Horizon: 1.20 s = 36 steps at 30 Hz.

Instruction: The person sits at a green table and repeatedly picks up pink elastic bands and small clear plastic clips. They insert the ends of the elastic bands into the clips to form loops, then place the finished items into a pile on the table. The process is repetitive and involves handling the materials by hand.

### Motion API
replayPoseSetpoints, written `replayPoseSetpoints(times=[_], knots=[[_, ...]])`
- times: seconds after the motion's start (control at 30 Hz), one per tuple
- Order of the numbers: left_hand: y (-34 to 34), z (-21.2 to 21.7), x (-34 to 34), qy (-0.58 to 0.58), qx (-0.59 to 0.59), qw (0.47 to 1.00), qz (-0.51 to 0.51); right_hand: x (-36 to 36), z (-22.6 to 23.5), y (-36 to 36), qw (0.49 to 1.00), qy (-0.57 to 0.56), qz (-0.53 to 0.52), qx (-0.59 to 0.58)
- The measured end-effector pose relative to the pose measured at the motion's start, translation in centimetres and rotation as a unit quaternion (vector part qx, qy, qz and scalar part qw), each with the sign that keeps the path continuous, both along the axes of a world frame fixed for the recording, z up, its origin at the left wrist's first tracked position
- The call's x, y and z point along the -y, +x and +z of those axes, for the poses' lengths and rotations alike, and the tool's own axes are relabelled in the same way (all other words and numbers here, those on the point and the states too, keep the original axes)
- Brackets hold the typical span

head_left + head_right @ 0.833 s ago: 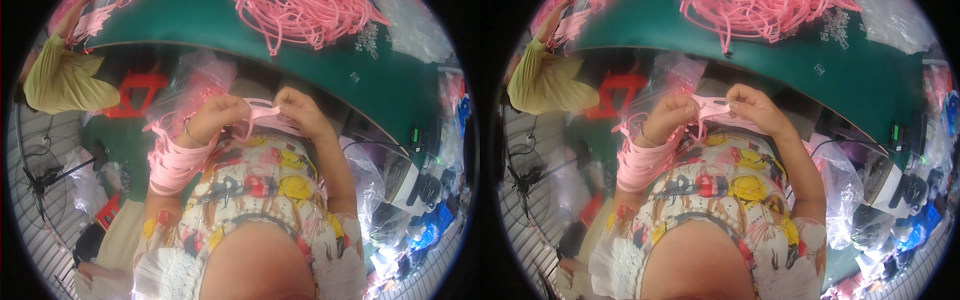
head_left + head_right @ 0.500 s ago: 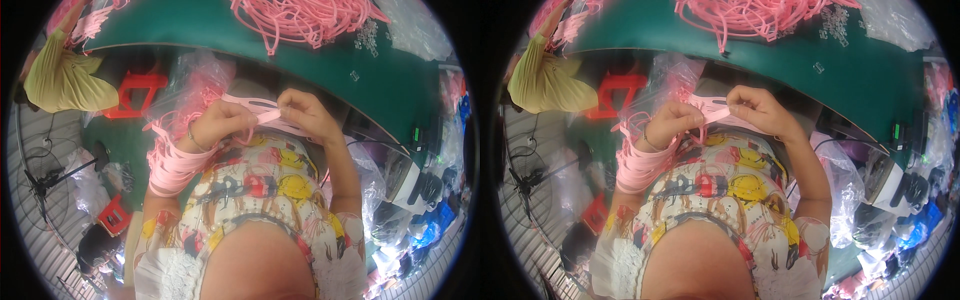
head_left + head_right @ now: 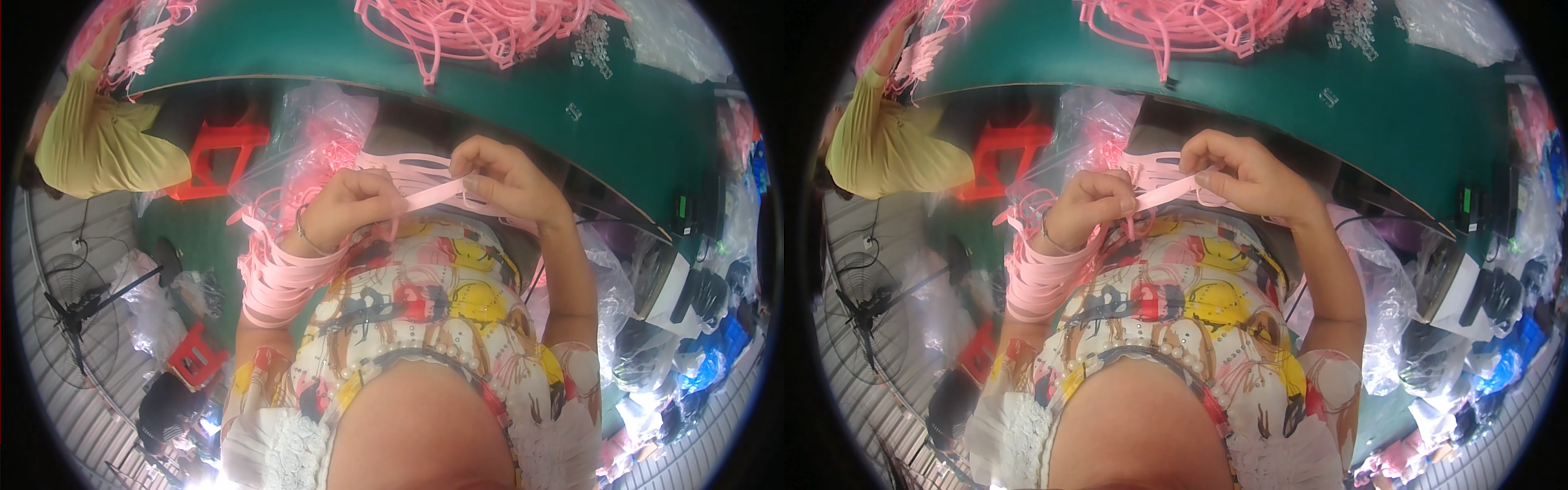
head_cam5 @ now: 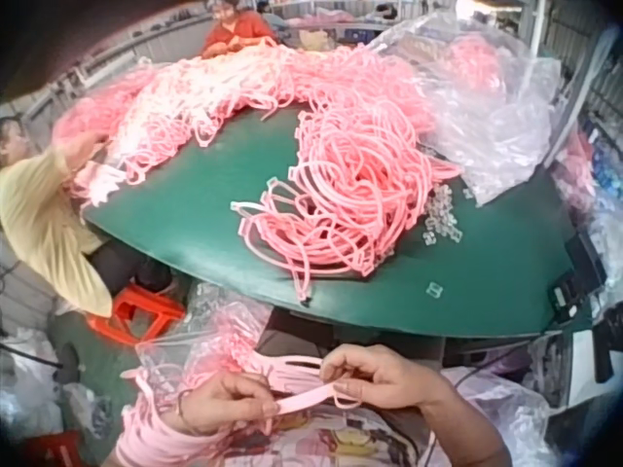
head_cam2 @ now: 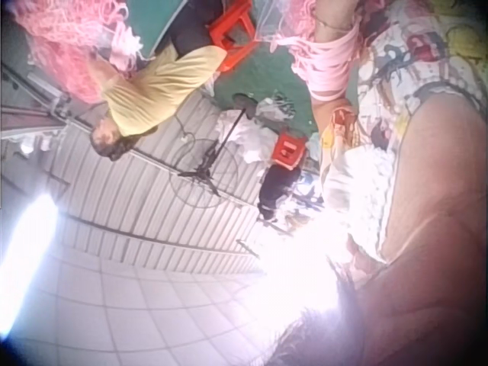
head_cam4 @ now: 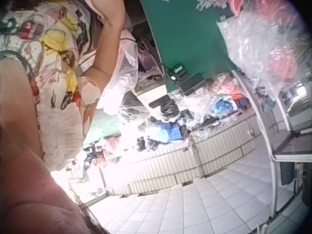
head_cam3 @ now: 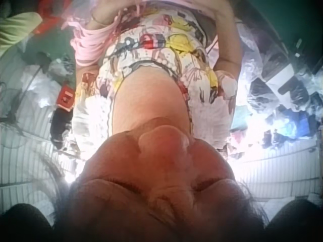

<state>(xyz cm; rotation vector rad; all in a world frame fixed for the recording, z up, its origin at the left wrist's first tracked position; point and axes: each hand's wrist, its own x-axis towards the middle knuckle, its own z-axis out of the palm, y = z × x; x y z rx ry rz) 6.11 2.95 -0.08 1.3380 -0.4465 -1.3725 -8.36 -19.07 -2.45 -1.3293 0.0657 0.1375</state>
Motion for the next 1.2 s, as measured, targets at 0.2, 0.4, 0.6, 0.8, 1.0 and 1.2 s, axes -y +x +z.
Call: replayPoseSetpoints(times=[0.2,0.4,0.6,0.8,1.0,1.2], knots=[[-0.3,0.1,0.2,-0.009,0.006,1.0,0.002,0.0,-0.3,0.0,0.997,-0.05,-0.024,0.054],[-1.1,0.5,1.0,-0.009,0.076,0.997,-0.029,-0.6,0.4,-0.4,0.948,-0.282,-0.09,0.12],[-1.9,0.9,1.8,-0.014,0.097,0.993,-0.069,2.6,2.4,-2.6,0.727,-0.575,-0.363,0.091],[-2.1,0.0,2.2,-0.063,0.138,0.983,-0.103,6.4,1.2,-2.9,0.624,-0.678,-0.389,-0.006],[-2.1,0.0,2.0,-0.067,0.143,0.982,-0.102,7.2,2.4,-2.7,0.766,-0.525,-0.354,-0.108],[-2.2,0.5,2.2,-0.051,0.122,0.988,-0.081,2.3,2.3,-2.5,0.948,-0.125,-0.292,-0.029]])
